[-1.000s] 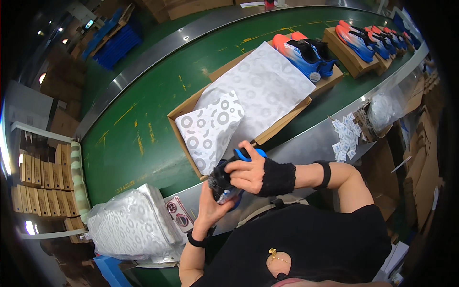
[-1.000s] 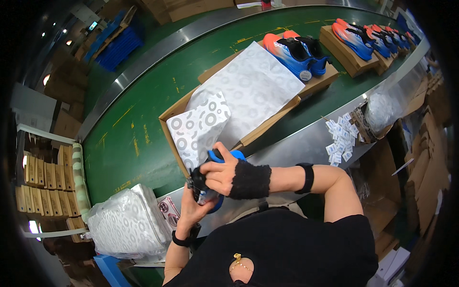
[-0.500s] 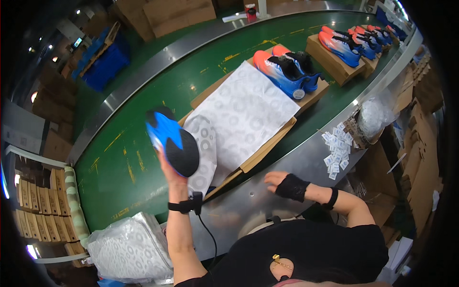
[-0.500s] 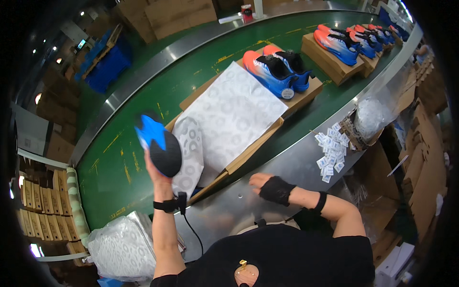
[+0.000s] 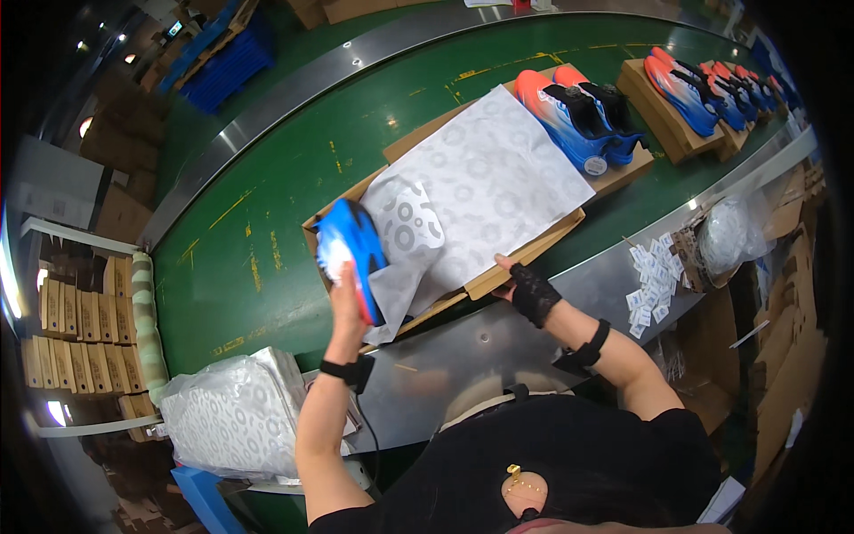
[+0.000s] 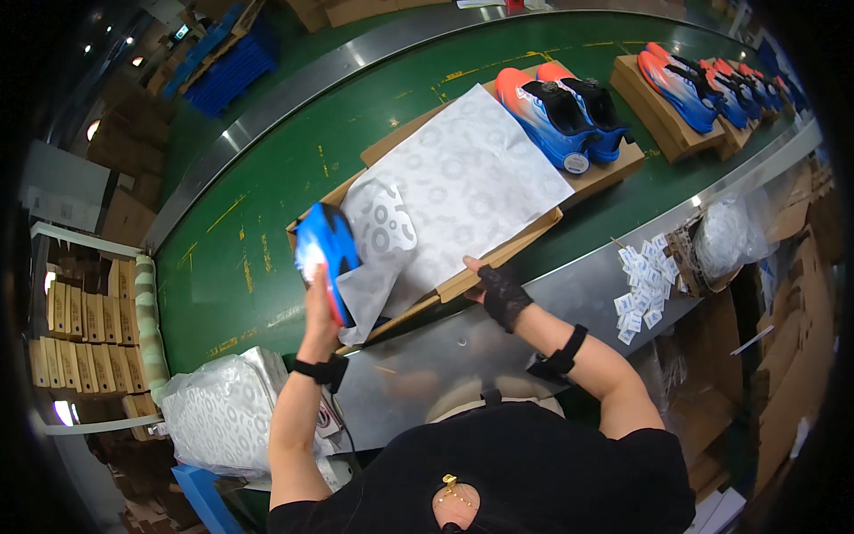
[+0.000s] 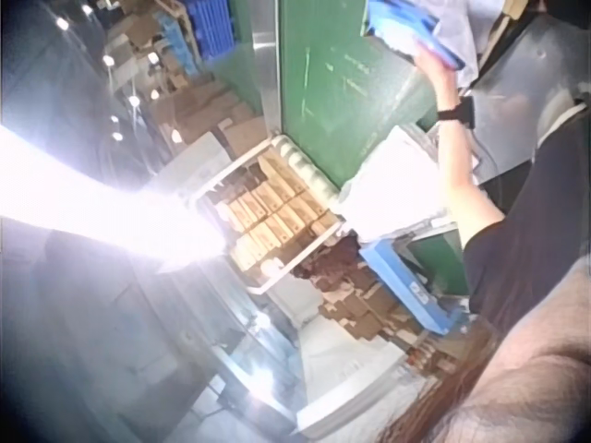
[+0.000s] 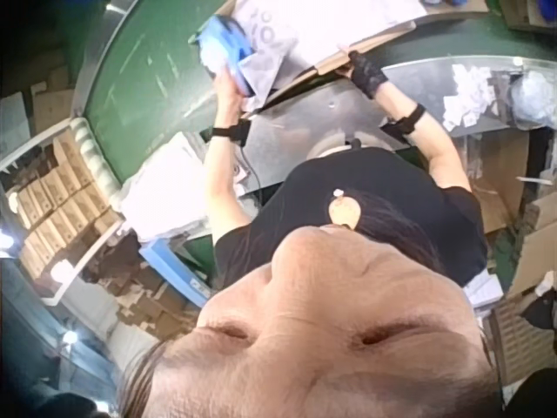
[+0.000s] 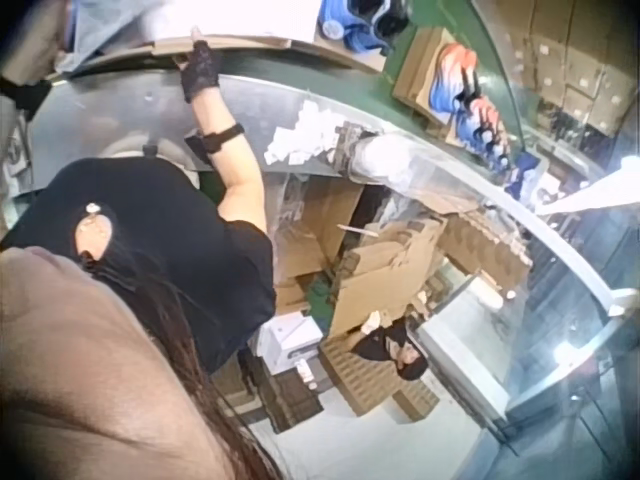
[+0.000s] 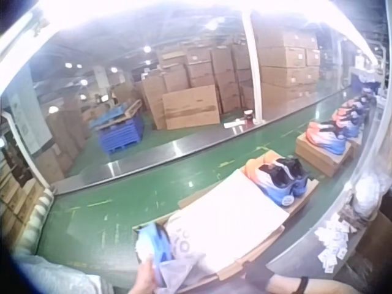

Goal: Packing pairs of sneakers into shoeboxes with protective tissue paper.

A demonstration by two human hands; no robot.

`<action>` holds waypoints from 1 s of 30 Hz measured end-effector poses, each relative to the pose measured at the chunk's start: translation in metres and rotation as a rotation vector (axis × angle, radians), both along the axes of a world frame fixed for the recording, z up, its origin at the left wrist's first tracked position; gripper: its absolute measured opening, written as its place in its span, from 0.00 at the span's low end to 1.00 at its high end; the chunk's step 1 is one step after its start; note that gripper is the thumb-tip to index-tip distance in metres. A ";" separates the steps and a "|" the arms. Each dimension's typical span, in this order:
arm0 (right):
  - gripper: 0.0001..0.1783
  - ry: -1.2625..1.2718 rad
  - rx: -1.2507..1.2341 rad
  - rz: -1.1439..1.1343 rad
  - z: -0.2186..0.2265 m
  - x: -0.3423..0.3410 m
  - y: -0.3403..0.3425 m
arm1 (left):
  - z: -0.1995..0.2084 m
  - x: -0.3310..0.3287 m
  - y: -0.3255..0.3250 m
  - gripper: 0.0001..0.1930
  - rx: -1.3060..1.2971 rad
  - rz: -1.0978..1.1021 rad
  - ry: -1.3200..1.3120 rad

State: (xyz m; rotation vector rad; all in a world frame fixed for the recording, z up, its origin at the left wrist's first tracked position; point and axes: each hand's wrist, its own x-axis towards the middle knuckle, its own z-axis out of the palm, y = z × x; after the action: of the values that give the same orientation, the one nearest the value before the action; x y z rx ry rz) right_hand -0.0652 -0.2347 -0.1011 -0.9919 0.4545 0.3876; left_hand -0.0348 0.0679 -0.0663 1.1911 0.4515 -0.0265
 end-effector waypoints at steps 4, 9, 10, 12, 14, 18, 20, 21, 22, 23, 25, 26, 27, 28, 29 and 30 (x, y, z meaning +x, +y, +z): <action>0.12 -0.319 -0.513 0.041 -0.005 -0.014 0.018 | -0.037 0.020 -0.033 0.26 0.082 -0.043 0.047; 0.14 -0.519 -0.753 -0.169 0.039 -0.039 0.024 | -0.008 0.042 -0.068 0.32 -0.040 -0.583 0.659; 0.14 -0.516 -0.762 -0.193 0.039 -0.035 0.023 | -0.008 0.044 -0.070 0.34 -0.044 -0.671 0.632; 0.13 -0.587 -0.888 -0.204 0.032 -0.027 0.009 | -0.003 0.048 -0.080 0.30 -0.048 -0.811 0.440; 0.09 -0.920 -1.112 -0.264 0.034 0.010 -0.004 | 0.006 0.039 -0.075 0.24 -0.109 -0.685 0.197; 0.25 -1.151 -1.814 -0.014 -0.005 0.004 0.033 | 0.016 0.009 -0.015 0.21 0.016 -0.090 -0.053; 0.28 -1.317 -1.876 0.157 -0.025 -0.007 0.037 | 0.020 -0.011 -0.018 0.27 0.076 0.067 0.095; 0.27 -1.361 -1.832 0.205 -0.026 -0.011 0.041 | 0.017 -0.021 -0.014 0.28 0.103 0.119 0.183; 0.26 -1.364 -1.829 0.172 -0.026 -0.011 0.043 | -0.004 -0.023 -0.016 0.28 0.094 0.103 0.163; 0.26 -1.372 -1.820 0.141 -0.027 -0.009 0.045 | -0.034 -0.018 -0.020 0.27 0.273 -0.008 -0.022; 0.25 -1.344 -1.846 0.167 -0.025 -0.010 0.045 | -0.054 -0.011 -0.020 0.27 0.447 -0.124 -0.209; 0.25 -1.318 -1.854 0.201 -0.023 -0.012 0.045 | -0.053 -0.006 -0.016 0.26 0.387 -0.187 -0.139; 0.25 -1.315 -1.859 0.194 -0.021 -0.014 0.046 | -0.053 -0.003 -0.013 0.26 0.328 -0.248 -0.069; 0.25 -1.248 -1.851 0.343 -0.010 -0.014 0.050 | -0.055 -0.002 -0.008 0.26 0.332 -0.246 -0.075; 0.25 -1.178 -1.836 0.487 -0.001 -0.014 0.052 | -0.057 -0.001 -0.005 0.25 0.289 -0.243 -0.098; 0.26 -1.141 -1.819 0.580 0.006 -0.014 0.053 | -0.058 0.000 -0.002 0.25 0.247 -0.240 -0.121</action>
State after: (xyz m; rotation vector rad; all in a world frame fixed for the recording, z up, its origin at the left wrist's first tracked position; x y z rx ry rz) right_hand -0.0789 -0.1821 -0.0951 -2.8543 -0.7917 -0.2873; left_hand -0.0353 0.0662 -0.1239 1.4766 0.2066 -0.1070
